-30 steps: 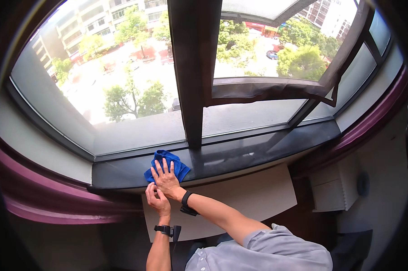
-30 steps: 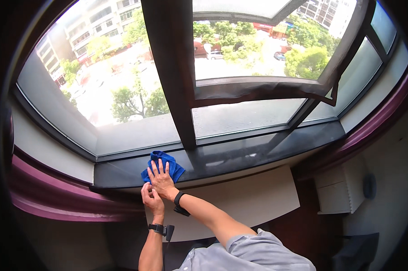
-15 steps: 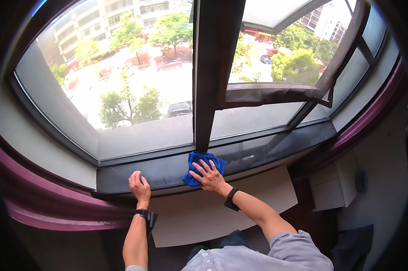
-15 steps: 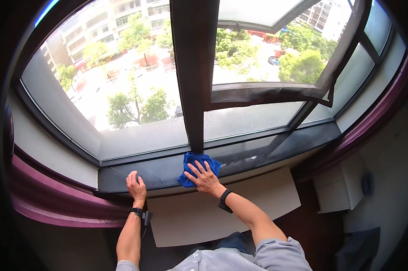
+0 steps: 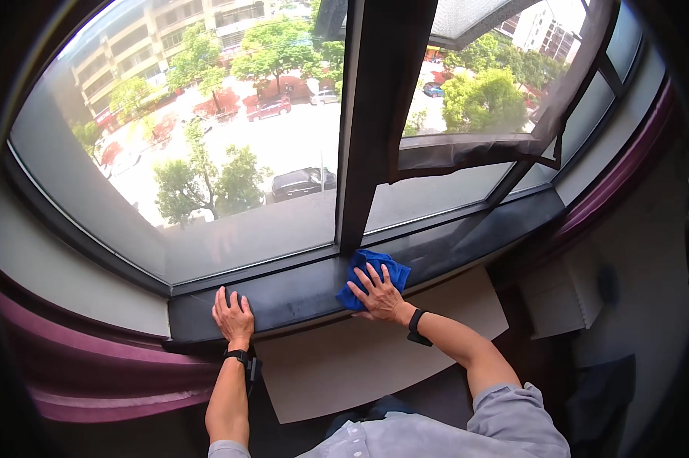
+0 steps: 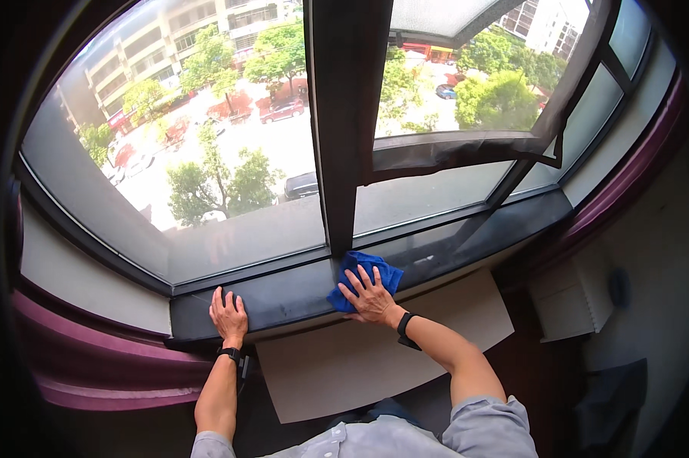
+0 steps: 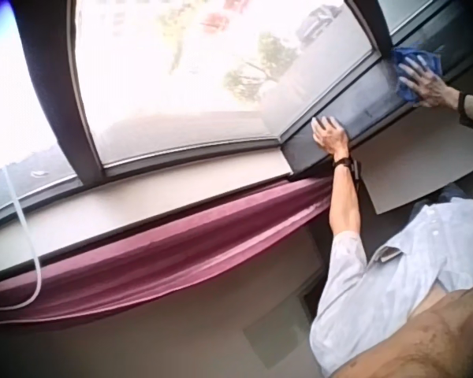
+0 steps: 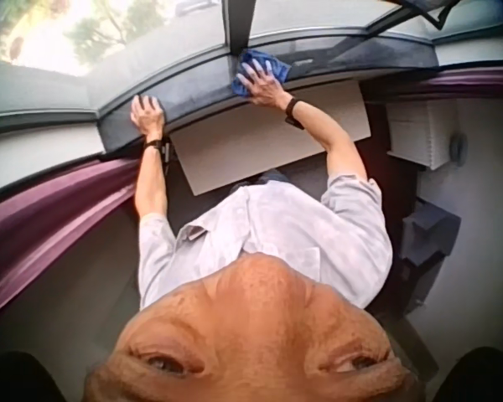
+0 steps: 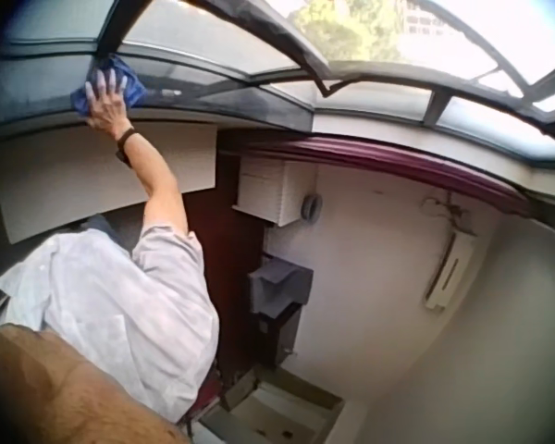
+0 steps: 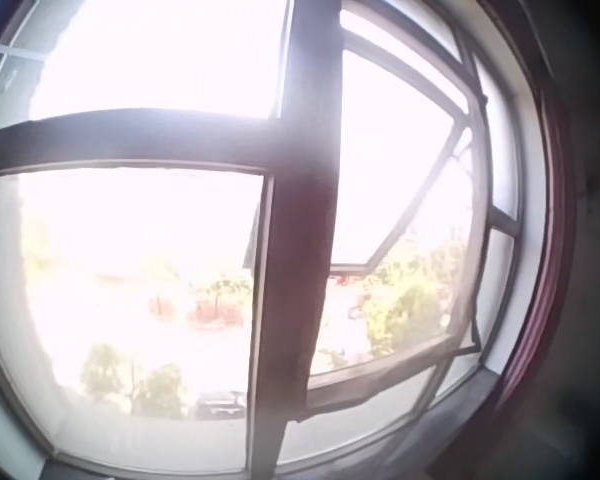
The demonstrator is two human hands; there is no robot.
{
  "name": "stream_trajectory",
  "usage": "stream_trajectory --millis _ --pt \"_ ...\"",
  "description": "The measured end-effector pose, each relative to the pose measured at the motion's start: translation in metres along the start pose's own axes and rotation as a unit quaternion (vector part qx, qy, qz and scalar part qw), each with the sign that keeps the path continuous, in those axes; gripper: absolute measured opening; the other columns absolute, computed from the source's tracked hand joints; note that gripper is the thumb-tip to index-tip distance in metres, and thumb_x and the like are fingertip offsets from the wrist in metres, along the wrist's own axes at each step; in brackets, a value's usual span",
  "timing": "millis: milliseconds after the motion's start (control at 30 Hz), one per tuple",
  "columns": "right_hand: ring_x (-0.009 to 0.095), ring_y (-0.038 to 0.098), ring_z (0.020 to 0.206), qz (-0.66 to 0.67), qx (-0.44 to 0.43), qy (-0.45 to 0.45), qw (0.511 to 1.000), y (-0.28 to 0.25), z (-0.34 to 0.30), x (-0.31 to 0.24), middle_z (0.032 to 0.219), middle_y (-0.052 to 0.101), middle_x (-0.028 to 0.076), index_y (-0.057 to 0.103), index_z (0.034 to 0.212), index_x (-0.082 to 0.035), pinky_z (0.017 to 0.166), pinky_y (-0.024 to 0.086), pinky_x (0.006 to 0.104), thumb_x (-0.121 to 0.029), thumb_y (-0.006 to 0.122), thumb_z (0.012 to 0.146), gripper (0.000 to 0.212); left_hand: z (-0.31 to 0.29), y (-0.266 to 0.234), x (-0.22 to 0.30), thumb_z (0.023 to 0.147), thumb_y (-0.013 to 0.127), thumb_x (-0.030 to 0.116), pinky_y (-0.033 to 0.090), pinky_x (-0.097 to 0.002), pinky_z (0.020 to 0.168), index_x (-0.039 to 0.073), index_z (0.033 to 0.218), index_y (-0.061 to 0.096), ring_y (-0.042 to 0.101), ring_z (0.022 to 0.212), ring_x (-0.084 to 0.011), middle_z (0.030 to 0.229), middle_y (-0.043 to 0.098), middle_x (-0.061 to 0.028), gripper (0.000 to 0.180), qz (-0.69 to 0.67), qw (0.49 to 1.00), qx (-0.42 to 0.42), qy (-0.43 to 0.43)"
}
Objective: Wiping the window frame and glass with a blue cloth.
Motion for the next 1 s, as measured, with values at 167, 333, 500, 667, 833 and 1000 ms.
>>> stream_trajectory --millis 167,333,500,667,833,1000 --pt "0.048 0.022 0.146 0.122 -0.009 -0.064 0.990 0.003 0.065 -0.085 0.157 0.029 0.025 0.044 0.148 -0.009 0.114 0.013 0.0704 -0.079 0.050 0.083 0.095 0.000 0.001 -0.007 0.095 0.060 0.027 0.034 -0.0497 0.112 0.005 0.114 0.067 0.043 0.138 -0.0307 0.146 0.050 -0.0131 0.029 0.003 1.000 0.002 -0.006" --pt "0.042 0.031 0.143 0.147 0.053 -0.060 0.986 0.028 0.108 -0.145 0.152 0.040 0.015 0.054 0.140 -0.015 0.112 0.022 0.0676 -0.043 0.063 0.092 0.056 0.005 -0.003 -0.004 0.095 0.059 0.022 0.036 -0.0470 0.111 0.003 0.112 0.067 0.048 0.134 -0.0315 0.143 0.054 -0.0132 0.027 -0.014 1.000 0.022 0.006" --pt "0.033 0.036 0.142 0.092 0.050 -0.129 0.986 0.034 0.091 -0.122 0.152 0.041 0.010 0.046 0.147 -0.022 0.112 0.030 0.0557 -0.026 0.067 0.087 0.063 -0.001 -0.002 -0.015 0.093 0.059 0.019 0.036 -0.0469 0.111 0.002 0.110 0.067 0.048 0.134 -0.0316 0.142 0.056 -0.0134 0.025 -0.027 0.999 0.021 0.001" --pt "0.028 0.039 0.137 0.068 0.002 -0.104 0.992 0.007 0.033 -0.036 0.152 0.040 0.005 0.035 0.154 -0.019 0.110 0.031 0.0484 -0.031 0.071 0.086 0.078 -0.002 0.000 -0.016 0.092 0.060 0.018 0.036 -0.0473 0.111 0.002 0.110 0.066 0.047 0.135 -0.0309 0.142 0.055 -0.0128 0.025 -0.029 0.999 0.013 -0.002" --pt "0.038 0.027 0.147 0.063 -0.042 -0.057 0.995 -0.012 0.013 0.008 0.159 0.030 0.014 0.036 0.153 -0.016 0.117 0.024 0.0605 -0.047 0.079 0.077 0.093 0.004 0.003 -0.001 0.092 0.061 0.018 0.037 -0.0469 0.111 0.002 0.111 0.066 0.048 0.134 -0.0310 0.142 0.056 -0.0127 0.025 -0.006 1.000 0.018 -0.005" --pt "0.043 0.027 0.147 0.067 -0.041 -0.073 0.994 -0.003 0.049 -0.035 0.160 0.030 0.018 0.041 0.150 -0.012 0.115 0.026 0.0630 -0.048 0.076 0.080 0.086 0.003 0.000 -0.001 0.093 0.062 0.020 0.037 -0.0474 0.111 0.004 0.113 0.066 0.048 0.134 -0.0314 0.142 0.055 -0.0133 0.026 0.012 0.999 0.035 0.004"
Point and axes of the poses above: each hand's wrist, its own z-axis towards the middle knuckle, its own y-axis out of the palm, x = y × z, the point moved 1 cm from there along z, towards the middle knuckle
